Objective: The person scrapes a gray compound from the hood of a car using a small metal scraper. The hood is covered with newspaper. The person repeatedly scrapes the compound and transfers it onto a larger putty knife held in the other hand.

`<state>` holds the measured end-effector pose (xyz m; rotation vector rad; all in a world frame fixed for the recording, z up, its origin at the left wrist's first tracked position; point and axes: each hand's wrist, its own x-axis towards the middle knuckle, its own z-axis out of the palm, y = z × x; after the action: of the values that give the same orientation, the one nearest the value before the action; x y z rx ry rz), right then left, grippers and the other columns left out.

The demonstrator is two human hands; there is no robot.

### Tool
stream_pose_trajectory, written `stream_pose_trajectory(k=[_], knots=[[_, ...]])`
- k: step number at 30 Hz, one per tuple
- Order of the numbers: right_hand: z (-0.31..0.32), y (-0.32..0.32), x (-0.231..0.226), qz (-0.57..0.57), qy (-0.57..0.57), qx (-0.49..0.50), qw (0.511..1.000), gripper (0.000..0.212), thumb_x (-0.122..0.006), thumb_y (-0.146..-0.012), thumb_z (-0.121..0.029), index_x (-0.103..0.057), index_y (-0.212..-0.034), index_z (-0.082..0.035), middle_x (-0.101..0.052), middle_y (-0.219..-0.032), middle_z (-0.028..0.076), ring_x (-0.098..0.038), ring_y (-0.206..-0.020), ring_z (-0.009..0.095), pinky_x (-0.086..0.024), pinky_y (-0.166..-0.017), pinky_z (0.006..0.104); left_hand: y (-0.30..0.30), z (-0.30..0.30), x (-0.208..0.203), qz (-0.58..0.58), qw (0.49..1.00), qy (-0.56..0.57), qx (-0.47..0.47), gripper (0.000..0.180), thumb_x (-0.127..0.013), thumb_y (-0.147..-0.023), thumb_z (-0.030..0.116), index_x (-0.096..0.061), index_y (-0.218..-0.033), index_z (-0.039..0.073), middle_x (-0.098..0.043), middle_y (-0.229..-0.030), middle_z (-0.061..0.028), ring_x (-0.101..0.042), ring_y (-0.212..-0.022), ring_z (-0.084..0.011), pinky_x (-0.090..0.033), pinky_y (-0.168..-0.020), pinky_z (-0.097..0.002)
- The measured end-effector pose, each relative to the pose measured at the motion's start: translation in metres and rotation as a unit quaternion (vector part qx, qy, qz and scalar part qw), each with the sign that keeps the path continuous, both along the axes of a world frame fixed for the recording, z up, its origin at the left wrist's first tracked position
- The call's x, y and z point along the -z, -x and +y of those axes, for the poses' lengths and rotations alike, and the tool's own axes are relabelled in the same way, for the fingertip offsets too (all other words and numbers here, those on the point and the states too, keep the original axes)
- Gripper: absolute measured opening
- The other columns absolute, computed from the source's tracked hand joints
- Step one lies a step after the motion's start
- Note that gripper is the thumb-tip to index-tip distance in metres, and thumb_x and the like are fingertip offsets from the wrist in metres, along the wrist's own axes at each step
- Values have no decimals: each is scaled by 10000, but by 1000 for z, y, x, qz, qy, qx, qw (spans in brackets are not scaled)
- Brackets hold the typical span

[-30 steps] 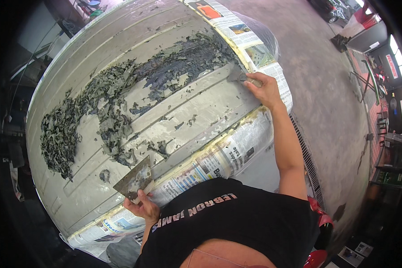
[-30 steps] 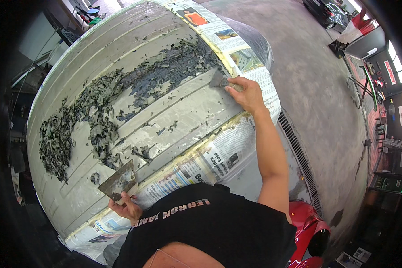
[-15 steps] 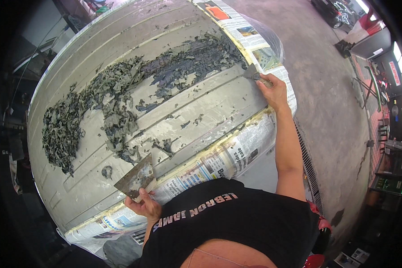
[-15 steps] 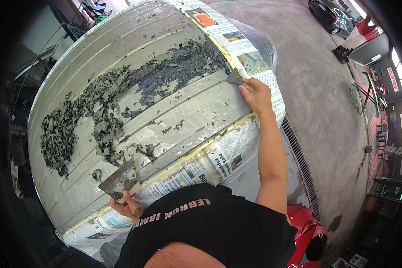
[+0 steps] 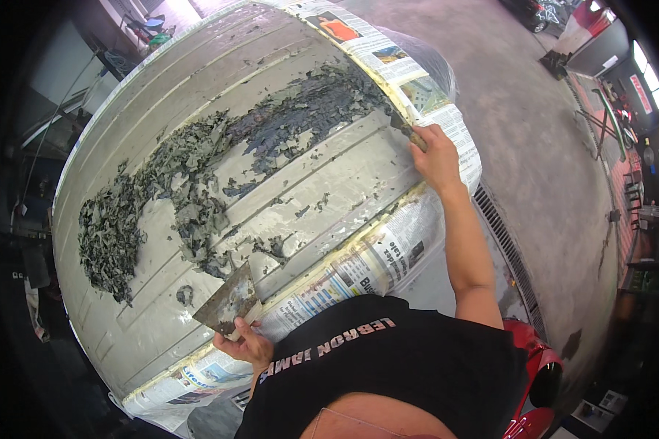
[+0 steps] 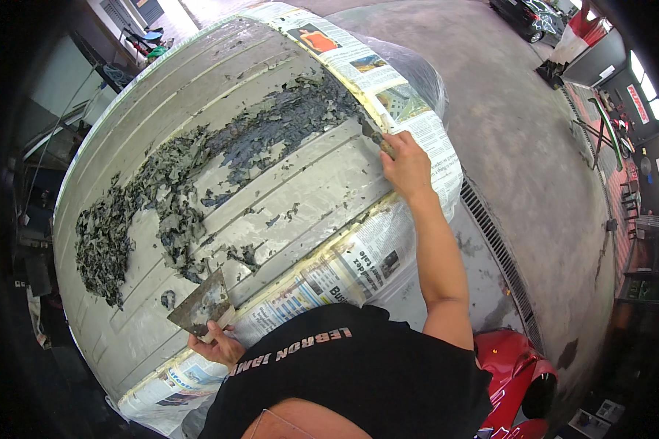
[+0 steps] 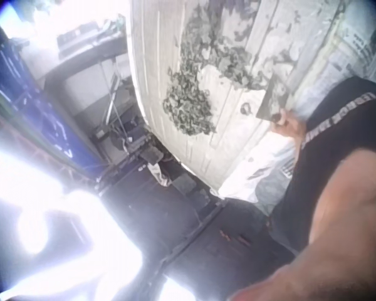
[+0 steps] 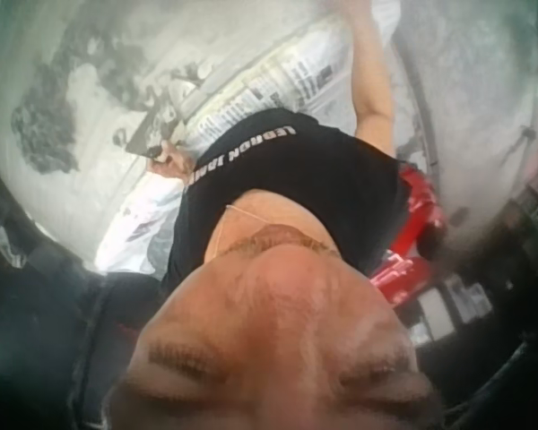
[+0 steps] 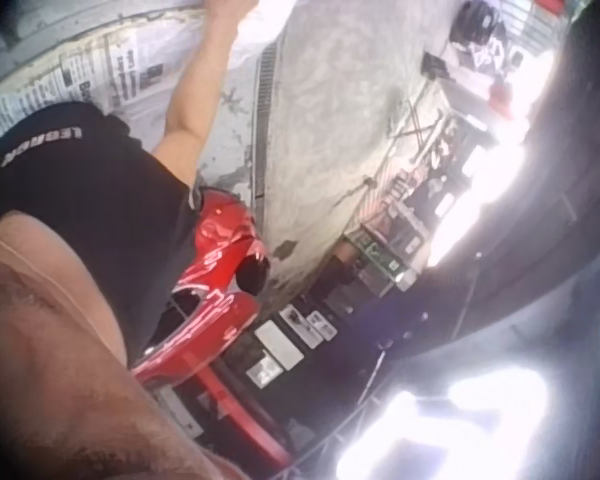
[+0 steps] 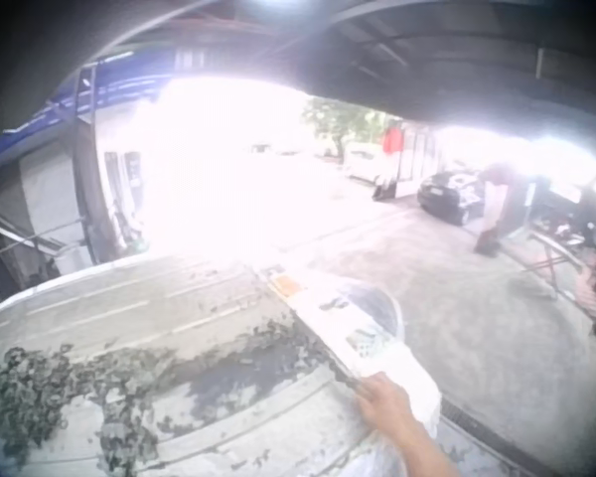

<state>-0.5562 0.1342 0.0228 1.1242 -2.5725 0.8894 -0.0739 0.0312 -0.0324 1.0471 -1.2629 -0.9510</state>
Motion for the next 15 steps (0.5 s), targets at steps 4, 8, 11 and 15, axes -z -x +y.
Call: stream_pose_trajectory(k=[4,8,11,15], knots=[[-11,-12,6,15,-35,29,999,330,-739,-841,-132,-710,-1167,-88,-647,-1056,91,-684,-871,331,-556,-775,426,1,2,-2,7,1000,-9,-14,427,-659,-981,145,-392,-1300,49,-643,-1083,-158,-643,-747,-172,-518,-520,-259],[-10,-16,6,22,-15,-8,1000,320,-731,-839,-107,-708,-1156,-68,-655,-1042,104,-680,-865,335,-552,-772,417,3,2,-2,14,1000,-1,-8,422,-663,-978,153,-395,-1288,51,-644,-1083,-159,-644,-744,-173,-520,-523,-258],[-8,-14,8,17,-26,17,999,319,-733,-835,-102,-708,-1151,-67,-654,-1043,104,-680,-866,337,-554,-772,419,2,5,-4,17,1000,-1,-4,421,-669,-974,162,-400,-1277,51,-643,-1077,-160,-643,-743,-176,-521,-526,-260],[-14,-20,2,35,-31,2,999,321,-738,-826,-94,-709,-1145,-66,-655,-1048,108,-682,-876,340,-556,-776,425,2,3,-2,11,1000,-1,-11,423,-672,-970,165,-399,-1272,50,-642,-1067,-166,-644,-742,-182,-519,-525,-264]])
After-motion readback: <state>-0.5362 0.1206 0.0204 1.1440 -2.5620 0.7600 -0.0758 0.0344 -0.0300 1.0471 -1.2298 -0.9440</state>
